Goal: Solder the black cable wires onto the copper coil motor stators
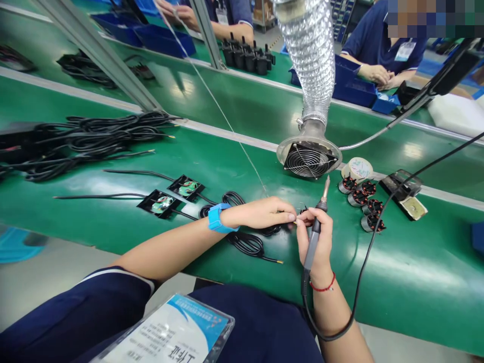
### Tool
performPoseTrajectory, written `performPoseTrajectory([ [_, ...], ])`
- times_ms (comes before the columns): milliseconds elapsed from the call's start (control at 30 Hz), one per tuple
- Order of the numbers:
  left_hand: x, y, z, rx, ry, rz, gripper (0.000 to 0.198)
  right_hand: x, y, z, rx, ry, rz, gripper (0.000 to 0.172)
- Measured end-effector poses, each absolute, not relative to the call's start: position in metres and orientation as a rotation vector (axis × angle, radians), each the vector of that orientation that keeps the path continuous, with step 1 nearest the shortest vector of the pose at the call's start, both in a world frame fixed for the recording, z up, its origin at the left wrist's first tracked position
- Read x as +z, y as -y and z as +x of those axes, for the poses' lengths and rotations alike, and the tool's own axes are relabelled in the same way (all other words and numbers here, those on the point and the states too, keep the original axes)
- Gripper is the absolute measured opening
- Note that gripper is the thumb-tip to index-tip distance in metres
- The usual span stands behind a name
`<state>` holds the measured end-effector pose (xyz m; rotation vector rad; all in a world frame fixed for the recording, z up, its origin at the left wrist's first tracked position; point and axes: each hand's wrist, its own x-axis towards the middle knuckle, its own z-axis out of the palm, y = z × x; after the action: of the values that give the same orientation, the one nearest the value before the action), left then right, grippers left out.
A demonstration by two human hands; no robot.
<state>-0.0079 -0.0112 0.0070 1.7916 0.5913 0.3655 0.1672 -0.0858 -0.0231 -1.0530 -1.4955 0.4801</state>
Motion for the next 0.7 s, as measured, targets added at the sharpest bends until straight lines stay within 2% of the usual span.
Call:
performPoseTrajectory([
  [133,0.010,0.019,-0.003,0.371,-0.601,1.393,0.021,-0.020,0.089,0.162,0.395,1.494,-1.088,0.035],
  [233,0.011,0.021,0.001,0.439,-0.714,1.293,0.015,-0.020,0.089,0.158,0.473,1.456,-1.139,0.034],
  [400,0.004,0.018,0.006,0.481,-0.894,1.349,0.009,-0.025,0.088,0.167,0.650,1.426,-1.266,0.038],
  [567,-0.006,0.010,0.004,0.530,-1.019,1.434,0.008,-0.035,0.087,0.184,0.549,1.433,-1.577,0.044],
  [700,-0.005,0.009,-0.001,0.527,-1.015,1.455,0.009,-0.036,0.085,0.186,0.571,1.521,-1.617,0.040],
])
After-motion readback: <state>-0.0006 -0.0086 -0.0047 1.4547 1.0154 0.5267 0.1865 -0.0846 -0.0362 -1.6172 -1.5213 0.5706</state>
